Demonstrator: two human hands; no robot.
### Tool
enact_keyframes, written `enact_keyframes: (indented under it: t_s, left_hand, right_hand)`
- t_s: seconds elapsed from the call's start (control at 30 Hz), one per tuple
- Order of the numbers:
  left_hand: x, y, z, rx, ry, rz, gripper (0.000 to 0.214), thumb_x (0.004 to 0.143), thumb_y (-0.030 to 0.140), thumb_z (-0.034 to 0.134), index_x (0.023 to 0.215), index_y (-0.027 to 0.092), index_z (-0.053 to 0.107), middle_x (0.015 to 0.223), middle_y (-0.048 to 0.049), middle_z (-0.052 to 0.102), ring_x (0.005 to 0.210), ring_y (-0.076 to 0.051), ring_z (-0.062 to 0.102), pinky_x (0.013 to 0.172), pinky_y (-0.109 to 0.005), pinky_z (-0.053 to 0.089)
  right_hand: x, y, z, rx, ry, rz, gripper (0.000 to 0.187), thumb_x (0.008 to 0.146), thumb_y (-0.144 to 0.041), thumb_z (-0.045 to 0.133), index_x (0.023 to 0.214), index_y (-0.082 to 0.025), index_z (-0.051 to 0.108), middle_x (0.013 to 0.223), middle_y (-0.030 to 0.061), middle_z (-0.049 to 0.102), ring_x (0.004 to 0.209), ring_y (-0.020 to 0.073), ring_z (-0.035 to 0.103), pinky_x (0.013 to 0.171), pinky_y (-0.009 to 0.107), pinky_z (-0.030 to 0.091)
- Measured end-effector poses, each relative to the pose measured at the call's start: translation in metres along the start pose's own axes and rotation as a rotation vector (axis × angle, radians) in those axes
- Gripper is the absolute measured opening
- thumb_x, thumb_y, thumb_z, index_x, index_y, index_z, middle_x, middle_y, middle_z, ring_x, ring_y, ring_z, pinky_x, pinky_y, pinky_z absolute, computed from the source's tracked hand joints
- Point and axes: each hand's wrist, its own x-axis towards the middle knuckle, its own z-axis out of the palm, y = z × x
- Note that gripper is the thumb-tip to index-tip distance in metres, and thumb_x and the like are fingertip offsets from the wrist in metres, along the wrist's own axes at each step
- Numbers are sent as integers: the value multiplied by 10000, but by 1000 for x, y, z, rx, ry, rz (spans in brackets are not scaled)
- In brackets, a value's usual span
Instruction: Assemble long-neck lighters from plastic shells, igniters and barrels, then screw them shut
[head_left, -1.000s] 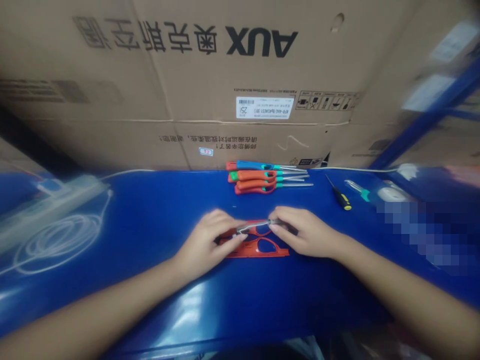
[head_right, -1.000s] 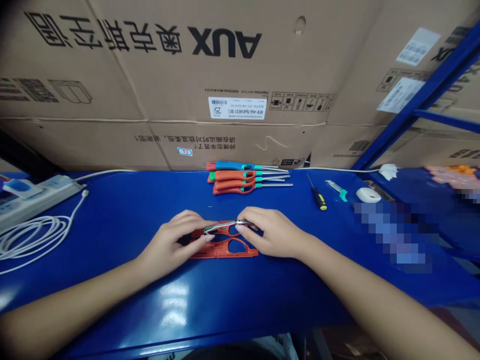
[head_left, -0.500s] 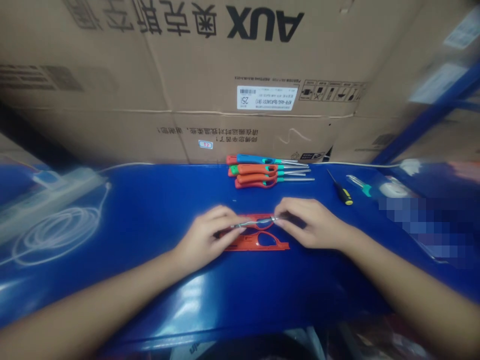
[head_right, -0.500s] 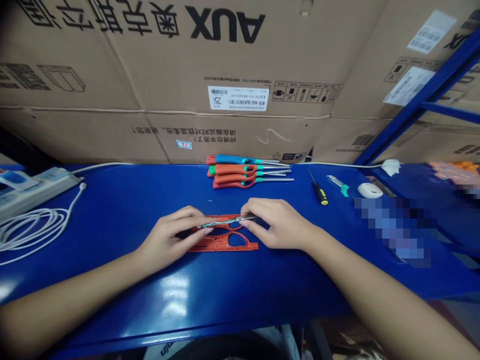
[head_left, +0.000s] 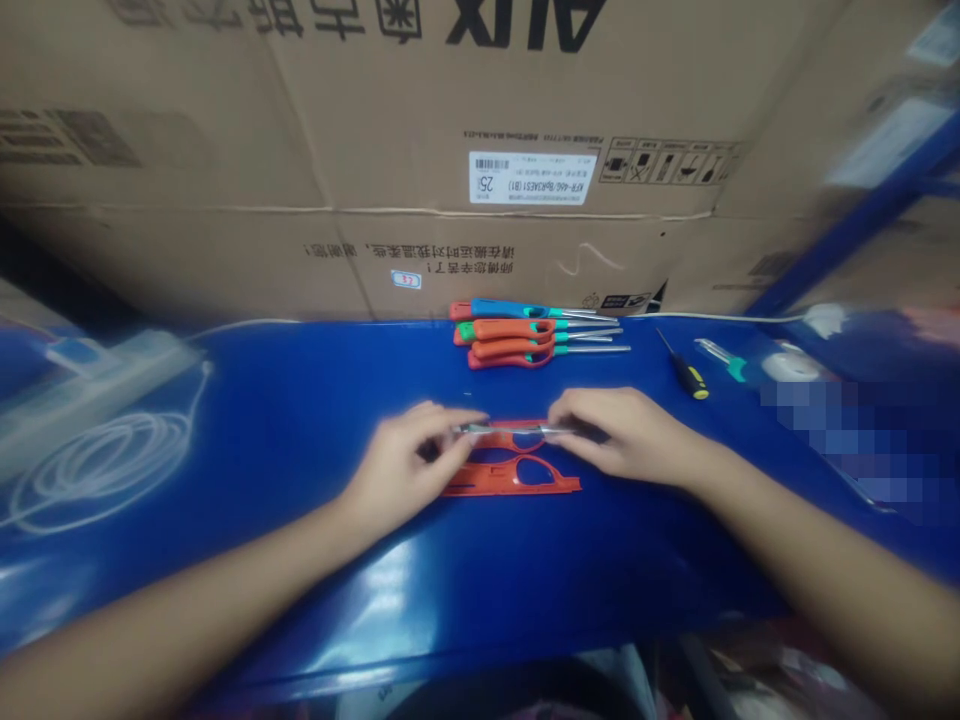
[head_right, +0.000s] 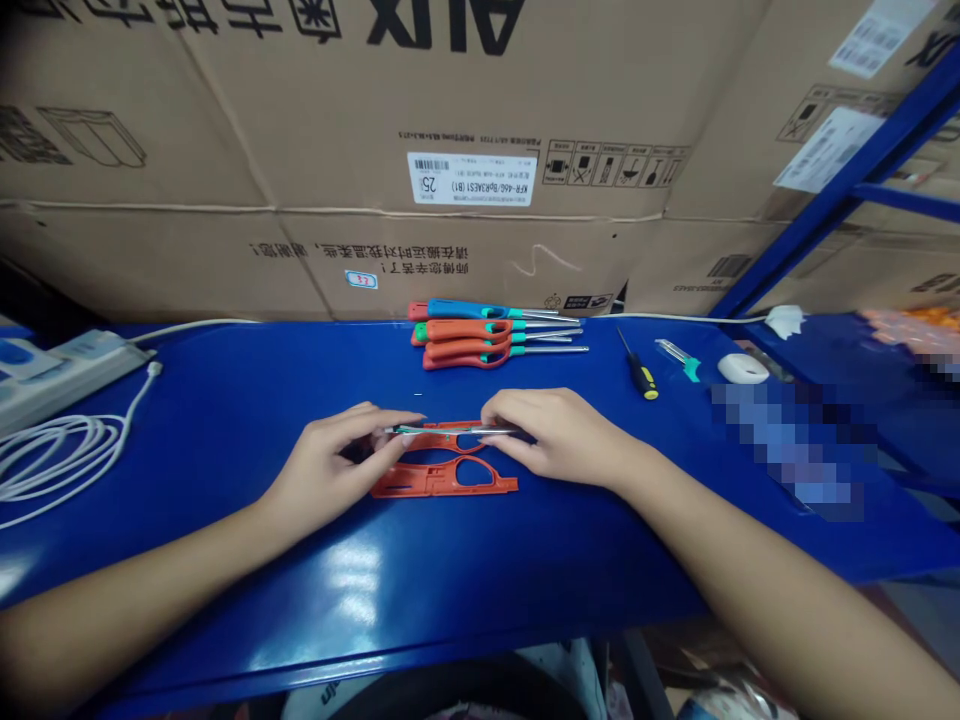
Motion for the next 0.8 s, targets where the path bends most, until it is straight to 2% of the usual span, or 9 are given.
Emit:
enact_keyframes:
  t_s: [0.2, 0.33, 0.57, 0.8]
  left_hand:
    - [0, 0, 0, -81, -30, 81, 273, 899, 156, 644, 1150, 158, 752, 803, -44, 718, 704, -141, 597, 675, -269, 494]
    - [-1, 1, -1, -110, -48, 119, 269, 906, 154, 637, 1149, 157, 752, 847, -68, 729, 721, -154, 617, 673, -283, 518]
    - [0, 1, 0, -124, -73, 103, 217, 951, 181, 611, 1109, 179, 760, 975, -79, 749, 814, -157, 678, 727, -263, 546]
    - [-1, 1, 0, -56, -67, 65, 331, 935, 202, 634, 1262, 171, 680, 824, -19, 708, 658, -112, 621, 658, -225, 519]
  right_hand:
    - [0, 1, -1, -27, -7, 1, 103, 968, -310, 593, 964, -209, 613, 823, -5, 690, 690, 121, 632, 620, 229, 425]
    - [0, 4, 0, -19, -8, -28, 112, 985, -291, 570, 1047, -218, 627, 947, 19, 727, 798, 144, 678, 693, 247, 470]
    - [3, -2, 3, 206, 53, -39, 182, 1010, -235, 510, 1170, -206, 593, 1087, 82, 663, 990, 183, 623, 864, 317, 514]
    - [3, -3, 6, 265, 43, -36, 154, 1019, -223, 497, 1136, -208, 596, 1061, 67, 656, 942, 161, 609, 834, 295, 497]
